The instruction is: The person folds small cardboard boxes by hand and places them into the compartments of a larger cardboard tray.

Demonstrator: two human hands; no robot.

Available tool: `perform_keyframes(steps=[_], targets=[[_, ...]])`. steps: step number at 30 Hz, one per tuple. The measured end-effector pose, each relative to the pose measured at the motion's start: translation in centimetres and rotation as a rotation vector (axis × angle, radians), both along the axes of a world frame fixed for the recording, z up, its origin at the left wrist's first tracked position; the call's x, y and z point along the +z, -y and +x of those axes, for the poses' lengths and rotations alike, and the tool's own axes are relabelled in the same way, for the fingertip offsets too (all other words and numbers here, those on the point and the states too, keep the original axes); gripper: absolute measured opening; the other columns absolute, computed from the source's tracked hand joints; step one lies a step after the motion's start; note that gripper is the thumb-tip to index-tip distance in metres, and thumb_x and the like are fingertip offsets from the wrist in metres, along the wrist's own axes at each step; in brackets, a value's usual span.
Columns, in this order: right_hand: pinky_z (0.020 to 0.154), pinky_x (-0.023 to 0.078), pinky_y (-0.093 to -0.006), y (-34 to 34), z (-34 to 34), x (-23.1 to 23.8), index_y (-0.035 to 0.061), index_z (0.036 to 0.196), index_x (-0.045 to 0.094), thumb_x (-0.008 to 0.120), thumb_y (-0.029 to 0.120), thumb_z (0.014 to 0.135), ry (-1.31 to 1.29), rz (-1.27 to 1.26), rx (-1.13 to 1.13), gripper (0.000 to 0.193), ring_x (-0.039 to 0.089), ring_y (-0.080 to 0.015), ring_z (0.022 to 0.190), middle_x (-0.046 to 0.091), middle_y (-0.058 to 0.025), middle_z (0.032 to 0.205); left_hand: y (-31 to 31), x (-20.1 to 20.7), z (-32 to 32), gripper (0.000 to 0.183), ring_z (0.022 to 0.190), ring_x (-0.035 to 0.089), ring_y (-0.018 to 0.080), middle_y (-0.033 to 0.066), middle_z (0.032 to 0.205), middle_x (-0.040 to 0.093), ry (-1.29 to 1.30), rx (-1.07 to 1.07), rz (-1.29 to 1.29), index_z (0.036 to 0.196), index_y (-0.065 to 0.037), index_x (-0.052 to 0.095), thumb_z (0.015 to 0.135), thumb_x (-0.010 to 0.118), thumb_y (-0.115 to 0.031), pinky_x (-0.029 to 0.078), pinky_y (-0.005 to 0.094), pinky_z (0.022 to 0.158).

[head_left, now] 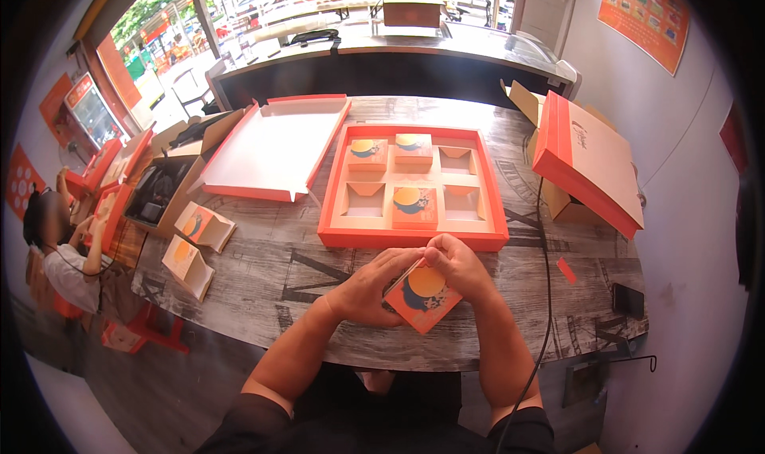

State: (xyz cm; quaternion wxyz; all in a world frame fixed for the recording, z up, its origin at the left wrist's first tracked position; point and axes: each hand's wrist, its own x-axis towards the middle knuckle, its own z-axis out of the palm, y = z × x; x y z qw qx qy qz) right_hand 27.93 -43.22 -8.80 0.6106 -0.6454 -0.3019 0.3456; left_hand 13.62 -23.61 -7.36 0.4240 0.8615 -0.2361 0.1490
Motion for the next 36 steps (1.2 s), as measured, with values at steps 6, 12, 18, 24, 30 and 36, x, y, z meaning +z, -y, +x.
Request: perform_keyframes(steps=[6,12,18,24,30,36], targets=[[0.094,0.058,-0.0353,0.0,0.0,-0.5,0.0003,0.14,0.046,0.057,0.06,0.102,-0.316,0.33,-0.011,0.071,0.07,-0.0238,0.112,0.067,-0.0179,0.126,-0.5,0.4,-0.2,0.11,0.138,0.05,0.0365,0.0179,0.15,0.047,0.095,0.186,-0.117,0.155,-0.004,0.041,0.061,0.096,-0.017,0.046,0.0439,0.114],[0.099,0.055,-0.0341,-0.8,-1.2,0.6,0.0008,0.154,0.036,0.07,0.026,0.101,-0.129,0.309,0.061,0.068,0.066,-0.0199,0.118,0.063,-0.0147,0.135,-1.5,0.0,0.2,0.099,0.137,0.051,0.0366,0.0178,0.149,0.045,0.132,0.369,-0.137,0.148,-0.007,0.048,0.063,0.098,-0.022,0.048,0.0447,0.111],[0.102,0.051,-0.0348,-1.1,-1.5,-0.3,-0.0052,0.159,0.028,0.078,0.018,0.094,-0.039,0.248,-0.022,0.085,0.06,-0.0203,0.125,0.062,-0.0174,0.134,-1.6,0.9,-0.1,0.078,0.136,0.051,0.0419,0.0188,0.149,0.048,0.192,0.402,0.077,0.128,-0.01,0.055,0.062,0.096,-0.02,0.048,0.0474,0.111],[0.098,0.052,-0.0316,-1.9,-1.8,-1.5,-0.0041,0.159,0.034,0.077,0.026,0.095,0.111,0.307,-0.094,0.083,0.062,-0.0171,0.118,0.062,-0.0146,0.135,-1.0,3.1,-0.3,0.058,0.131,0.055,0.0422,0.0184,0.141,0.056,0.18,0.368,0.218,0.112,-0.009,0.055,0.065,0.088,-0.015,0.049,0.0473,0.107],[0.082,0.057,-0.031,-1.2,-1.8,-0.5,0.003,0.155,0.044,0.073,0.028,0.099,0.362,0.141,-0.197,0.068,0.069,-0.0175,0.093,0.055,-0.0145,0.147,-6.2,6.2,1.0,0.053,0.122,0.06,0.0342,0.0168,0.141,0.057,0.134,0.446,0.244,0.112,-0.007,0.052,0.068,0.081,-0.008,0.049,0.0399,0.101],[0.107,0.05,-0.0459,-1.3,-2.2,-0.4,-0.0001,0.144,0.053,0.078,0.034,0.09,0.805,-0.083,-0.166,0.069,0.055,-0.0383,0.134,0.05,-0.0179,0.149,-11.5,6.1,6.4,0.044,0.116,0.062,0.0351,0.0199,0.122,0.061,-0.175,0.469,0.291,0.107,-0.005,0.051,0.072,0.077,-0.011,0.05,0.0387,0.097]])
